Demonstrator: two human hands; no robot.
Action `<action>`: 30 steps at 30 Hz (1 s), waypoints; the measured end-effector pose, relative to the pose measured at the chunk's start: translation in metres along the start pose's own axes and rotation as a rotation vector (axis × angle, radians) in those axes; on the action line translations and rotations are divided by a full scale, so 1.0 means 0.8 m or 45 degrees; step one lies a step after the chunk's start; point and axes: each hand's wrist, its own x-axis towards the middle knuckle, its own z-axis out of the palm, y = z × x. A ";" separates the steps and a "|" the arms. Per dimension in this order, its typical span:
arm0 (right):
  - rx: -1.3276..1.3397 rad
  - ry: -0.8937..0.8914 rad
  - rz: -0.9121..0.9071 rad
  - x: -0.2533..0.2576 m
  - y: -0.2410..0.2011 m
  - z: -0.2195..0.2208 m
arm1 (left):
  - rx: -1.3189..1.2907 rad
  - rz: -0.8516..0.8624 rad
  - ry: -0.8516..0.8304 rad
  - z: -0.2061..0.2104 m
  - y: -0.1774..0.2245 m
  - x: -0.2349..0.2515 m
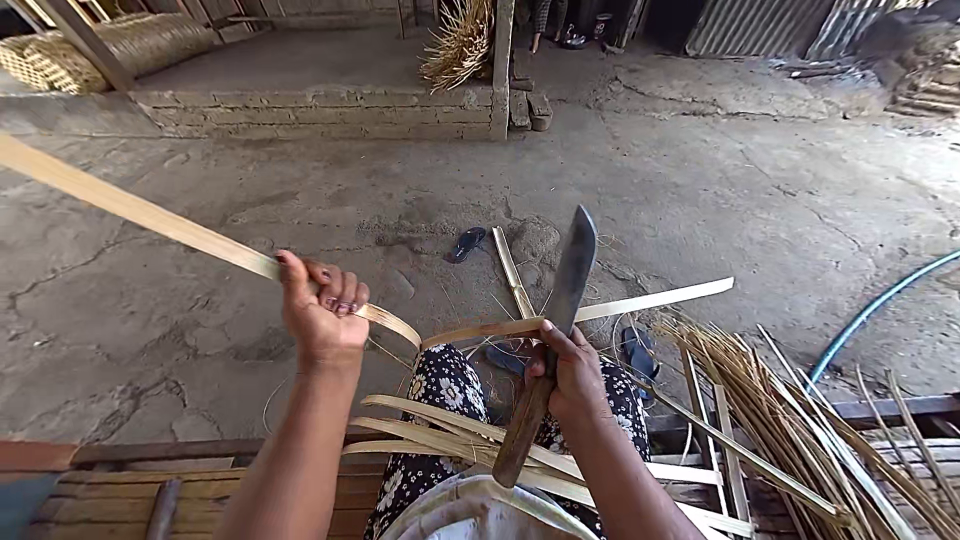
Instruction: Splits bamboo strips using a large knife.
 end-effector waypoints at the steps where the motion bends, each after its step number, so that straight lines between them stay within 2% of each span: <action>1: 0.004 0.047 -0.016 0.002 -0.004 -0.009 | -0.018 0.002 0.018 -0.008 0.007 0.007; 5: 0.029 0.223 -0.095 0.012 -0.015 -0.044 | 0.088 0.060 0.064 -0.034 0.033 0.033; 10: 0.003 0.343 -0.150 0.016 -0.013 -0.088 | 0.348 0.136 0.038 -0.064 0.045 0.048; 16: -0.020 0.466 -0.132 0.019 -0.007 -0.128 | 0.698 0.249 -0.020 -0.099 0.082 0.069; 18: -0.041 0.480 -0.148 0.016 -0.010 -0.132 | 0.878 0.317 -0.043 -0.112 0.087 0.074; 19: -0.057 0.481 -0.190 0.015 -0.017 -0.139 | 1.087 0.396 -0.063 -0.120 0.088 0.077; 20: -0.070 0.480 -0.269 0.013 -0.034 -0.154 | 1.427 0.501 -0.122 -0.130 0.087 0.076; 22: -0.007 0.500 -0.543 0.008 -0.099 -0.213 | 2.103 0.562 -0.365 -0.148 0.072 0.060; 23: 0.002 0.469 -0.684 0.002 -0.135 -0.251 | 2.220 0.536 -0.428 -0.154 0.055 0.053; 25: -0.131 0.259 -0.838 -0.029 -0.186 -0.319 | 2.201 0.393 -0.431 -0.146 0.026 0.046; 27: -0.319 0.087 -0.694 -0.089 -0.202 -0.329 | 2.180 0.235 -0.470 -0.136 -0.003 0.043; 30: -0.485 0.023 -0.282 -0.155 -0.174 -0.275 | 2.133 0.103 -0.588 -0.110 -0.037 0.037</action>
